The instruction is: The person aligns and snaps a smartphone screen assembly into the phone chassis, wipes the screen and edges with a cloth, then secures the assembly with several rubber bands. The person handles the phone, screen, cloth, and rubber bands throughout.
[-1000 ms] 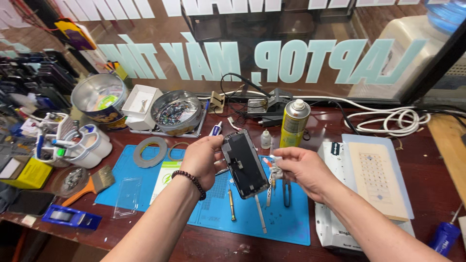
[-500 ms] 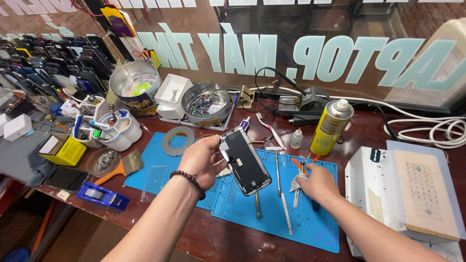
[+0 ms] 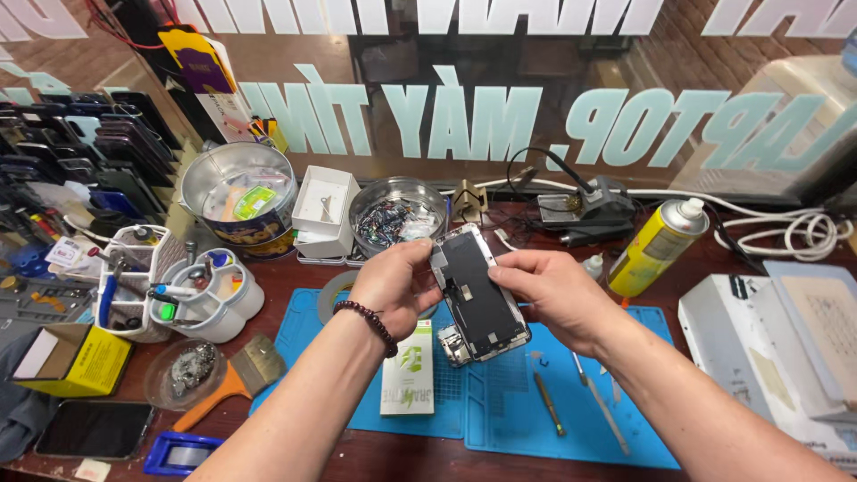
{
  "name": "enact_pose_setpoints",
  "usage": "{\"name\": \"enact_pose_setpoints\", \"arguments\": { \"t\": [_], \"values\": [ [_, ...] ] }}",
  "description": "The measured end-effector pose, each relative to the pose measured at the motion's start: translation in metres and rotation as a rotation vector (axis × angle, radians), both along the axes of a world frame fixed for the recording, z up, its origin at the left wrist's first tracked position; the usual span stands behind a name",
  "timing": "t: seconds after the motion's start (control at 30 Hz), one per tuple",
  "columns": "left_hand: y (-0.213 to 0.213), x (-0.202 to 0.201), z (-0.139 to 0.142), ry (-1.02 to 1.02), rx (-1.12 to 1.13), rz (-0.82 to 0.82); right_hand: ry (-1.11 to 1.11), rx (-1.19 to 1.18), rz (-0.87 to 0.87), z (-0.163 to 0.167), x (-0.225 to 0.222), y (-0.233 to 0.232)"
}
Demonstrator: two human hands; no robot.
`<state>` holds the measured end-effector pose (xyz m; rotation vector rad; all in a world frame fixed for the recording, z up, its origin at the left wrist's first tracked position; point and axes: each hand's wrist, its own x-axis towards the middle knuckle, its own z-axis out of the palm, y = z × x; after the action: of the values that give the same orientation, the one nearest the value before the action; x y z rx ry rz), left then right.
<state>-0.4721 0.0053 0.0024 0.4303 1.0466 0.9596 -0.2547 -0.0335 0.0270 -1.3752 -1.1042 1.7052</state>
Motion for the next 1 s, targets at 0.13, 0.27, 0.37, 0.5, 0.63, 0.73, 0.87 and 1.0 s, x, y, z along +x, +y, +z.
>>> {"name": "enact_pose_setpoints", "arguments": {
  "t": [0.13,0.27,0.37,0.5,0.63,0.73,0.87,1.0],
  "values": [
    [0.0,-0.036,0.004,-0.036,0.105,0.018,0.059,0.014,-0.106,0.007,-0.048,-0.001],
    [-0.002,-0.052,0.01,-0.139,0.183,-0.015,0.06,0.006,-0.168,0.005,-0.071,-0.003],
    [-0.003,-0.067,0.015,-0.196,0.123,0.008,0.134,-0.015,-0.113,0.004,-0.079,0.0],
    [0.0,-0.091,0.018,-0.169,-0.037,0.044,0.106,-0.085,-0.035,0.002,-0.093,0.007],
    [0.0,-0.113,0.015,-0.09,-0.126,0.156,0.118,-0.113,0.054,-0.005,-0.114,0.02],
    [0.0,-0.126,0.015,-0.027,-0.085,0.247,0.165,-0.11,0.126,-0.01,-0.132,0.029],
    [-0.023,-0.141,0.022,0.058,0.011,0.303,0.243,-0.094,0.214,-0.012,-0.154,0.036],
    [-0.038,-0.159,0.043,0.258,0.046,0.249,0.245,-0.04,0.147,-0.003,-0.182,0.038]
  ]
}}
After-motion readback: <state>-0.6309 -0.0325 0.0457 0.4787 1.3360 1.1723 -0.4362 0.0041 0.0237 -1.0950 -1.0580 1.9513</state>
